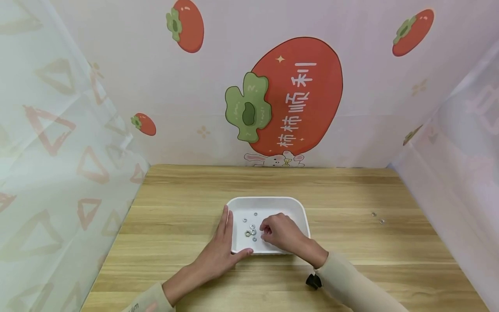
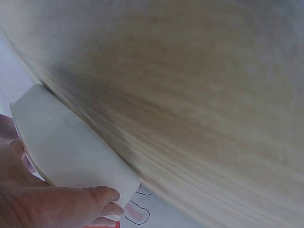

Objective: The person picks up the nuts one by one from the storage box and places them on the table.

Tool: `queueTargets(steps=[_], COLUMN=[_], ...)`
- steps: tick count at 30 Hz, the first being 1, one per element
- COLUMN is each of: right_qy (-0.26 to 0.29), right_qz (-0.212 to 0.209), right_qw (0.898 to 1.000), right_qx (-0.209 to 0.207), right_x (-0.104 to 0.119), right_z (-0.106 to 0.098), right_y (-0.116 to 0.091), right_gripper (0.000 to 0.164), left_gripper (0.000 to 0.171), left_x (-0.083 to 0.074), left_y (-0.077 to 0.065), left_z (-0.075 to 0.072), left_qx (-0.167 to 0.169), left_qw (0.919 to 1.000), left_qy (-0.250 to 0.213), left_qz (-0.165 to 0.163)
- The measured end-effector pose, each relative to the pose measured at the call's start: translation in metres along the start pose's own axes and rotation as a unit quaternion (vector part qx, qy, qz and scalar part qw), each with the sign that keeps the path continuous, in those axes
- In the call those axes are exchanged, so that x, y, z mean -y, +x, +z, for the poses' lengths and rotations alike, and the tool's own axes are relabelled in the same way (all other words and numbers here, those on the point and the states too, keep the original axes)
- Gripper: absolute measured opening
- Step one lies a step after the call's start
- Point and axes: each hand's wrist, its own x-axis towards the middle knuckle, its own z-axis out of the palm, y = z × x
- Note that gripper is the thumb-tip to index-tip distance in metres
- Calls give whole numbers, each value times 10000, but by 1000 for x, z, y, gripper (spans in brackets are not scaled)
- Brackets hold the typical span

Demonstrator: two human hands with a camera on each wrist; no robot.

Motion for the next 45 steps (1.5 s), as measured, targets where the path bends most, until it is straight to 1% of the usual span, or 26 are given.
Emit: queueTargets(steps=[10, 17, 22, 30, 35, 39, 45], right_qy=[45, 41, 63, -116, -186, -184, -153], right_qz=[90, 164, 177, 128, 115, 93, 93], right_qw=[9995, 9992, 9990, 9990, 9989, 9992, 9993], right_qx=[311, 349, 411, 405, 405, 354, 314], right_x=[1, 1, 2, 6, 8, 8, 8], right_z=[9, 16, 20, 23, 24, 25, 27], right_y=[6, 8, 11, 16, 18, 19, 19], right_gripper=[9, 13, 12, 12, 17, 20, 21], left_gripper=[120, 120, 119, 119, 119, 119, 119], left_x=[0, 0, 0, 0, 0, 0, 1], left_y=[0, 1, 0, 0, -1, -1, 0], left_z=[1, 2, 1, 0, 0, 0, 0], left_qx=[-18, -20, -16, 14, 20, 26, 36], left_qw=[10000, 10000, 10000, 10000, 10000, 10000, 10000], left_qy=[20, -32, -13, -1, -30, -34, -40], left_qz=[17, 43, 39, 11, 18, 6, -3])
